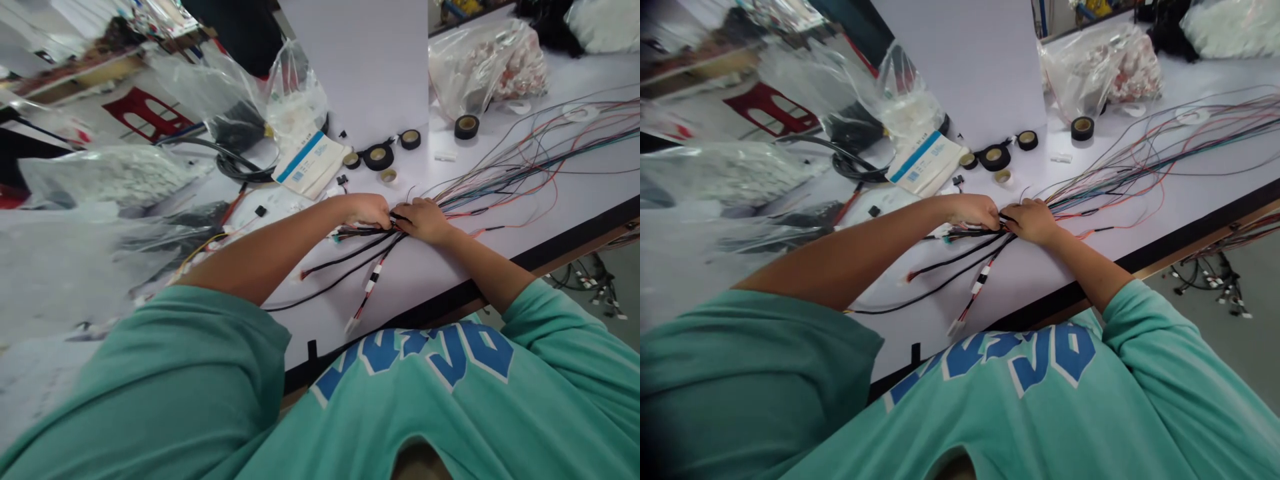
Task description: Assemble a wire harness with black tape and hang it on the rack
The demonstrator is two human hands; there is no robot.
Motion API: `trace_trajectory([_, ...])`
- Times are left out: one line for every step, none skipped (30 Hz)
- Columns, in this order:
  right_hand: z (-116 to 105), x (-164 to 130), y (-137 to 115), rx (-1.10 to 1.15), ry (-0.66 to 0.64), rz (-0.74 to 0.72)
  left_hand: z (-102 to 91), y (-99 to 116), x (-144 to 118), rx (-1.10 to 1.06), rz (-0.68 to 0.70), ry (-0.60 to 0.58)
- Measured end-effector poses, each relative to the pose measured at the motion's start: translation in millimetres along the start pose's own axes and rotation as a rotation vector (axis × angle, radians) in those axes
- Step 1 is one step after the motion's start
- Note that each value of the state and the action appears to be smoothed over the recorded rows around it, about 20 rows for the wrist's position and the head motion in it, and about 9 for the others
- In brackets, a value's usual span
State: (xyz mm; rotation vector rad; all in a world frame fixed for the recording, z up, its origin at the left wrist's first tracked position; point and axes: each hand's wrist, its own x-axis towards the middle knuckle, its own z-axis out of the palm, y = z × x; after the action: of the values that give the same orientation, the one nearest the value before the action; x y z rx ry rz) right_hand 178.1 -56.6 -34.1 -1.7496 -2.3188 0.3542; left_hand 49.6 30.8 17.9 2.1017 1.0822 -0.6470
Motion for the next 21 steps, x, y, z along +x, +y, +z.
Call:
trace_trajectory([0,0,2,0.011,-0.002,-0.006,-0.7,2,0,0.065,0.024,0.02])
trace_trajectory([0,0,3,0.02,-0.002,-0.004,-1.4,4,-1,0.147,0.044,0.037])
trace_trajectory([1,0,3,0.028,0.002,0.005,-2.0,7,-2,0.242,0.059,0.053])
trace_trajectory([1,-1,4,0.035,0.007,0.02,-2.4,10,-4,0.341,0.067,0.068])
trace_trajectory([2,-1,3,0.04,0.013,0.035,-2.5,14,-6,0.435,0.072,0.082])
trace_trajectory([2,-1,3,0.044,0.019,0.047,-2.0,17,-8,0.519,0.075,0.099])
trace_trajectory([2,-1,3,0.047,0.022,0.052,-0.9,19,-10,0.589,0.08,0.117])
trace_trajectory([3,-1,3,0.05,0.021,0.051,0.7,22,-12,0.643,0.088,0.135])
trace_trajectory([3,-1,3,0.054,0.016,0.042,2.9,24,-13,0.687,0.097,0.146])
trace_trajectory([3,-1,3,0.058,0.012,0.029,5.4,26,-15,0.726,0.111,0.15])
trace_trajectory([4,-1,3,0.061,0.01,0.017,8.0,27,-16,0.769,0.129,0.149])
trace_trajectory([4,0,4,0.064,0.011,0.008,10.6,28,-18,0.817,0.156,0.147])
trace_trajectory([4,0,4,0.064,0.012,0.004,12.8,28,-19,0.868,0.192,0.144])
trace_trajectory([5,0,5,0.064,0.014,0.002,14.6,26,-21,0.921,0.236,0.146])
trace_trajectory([5,0,5,0.064,0.017,0.003,16.0,24,-23,0.971,0.289,0.154])
trace_trajectory([6,0,6,0.067,0.019,0.004,17.2,21,-25,1.013,0.346,0.171])
trace_trajectory([6,0,6,0.071,0.02,0.002,18.3,17,-26,1.045,0.399,0.193])
trace_trajectory([6,0,6,0.077,0.022,0.002,19.6,12,-27,1.062,0.444,0.226])
trace_trajectory([5,0,5,0.081,0.022,0.005,21.5,6,-28,1.063,0.474,0.269])
trace_trajectory([5,0,5,0.085,0.022,0.01,24.1,1,-28,1.053,0.485,0.321])
trace_trajectory([4,-1,4,0.088,0.02,0.016,27.4,-3,-28,1.036,0.477,0.376])
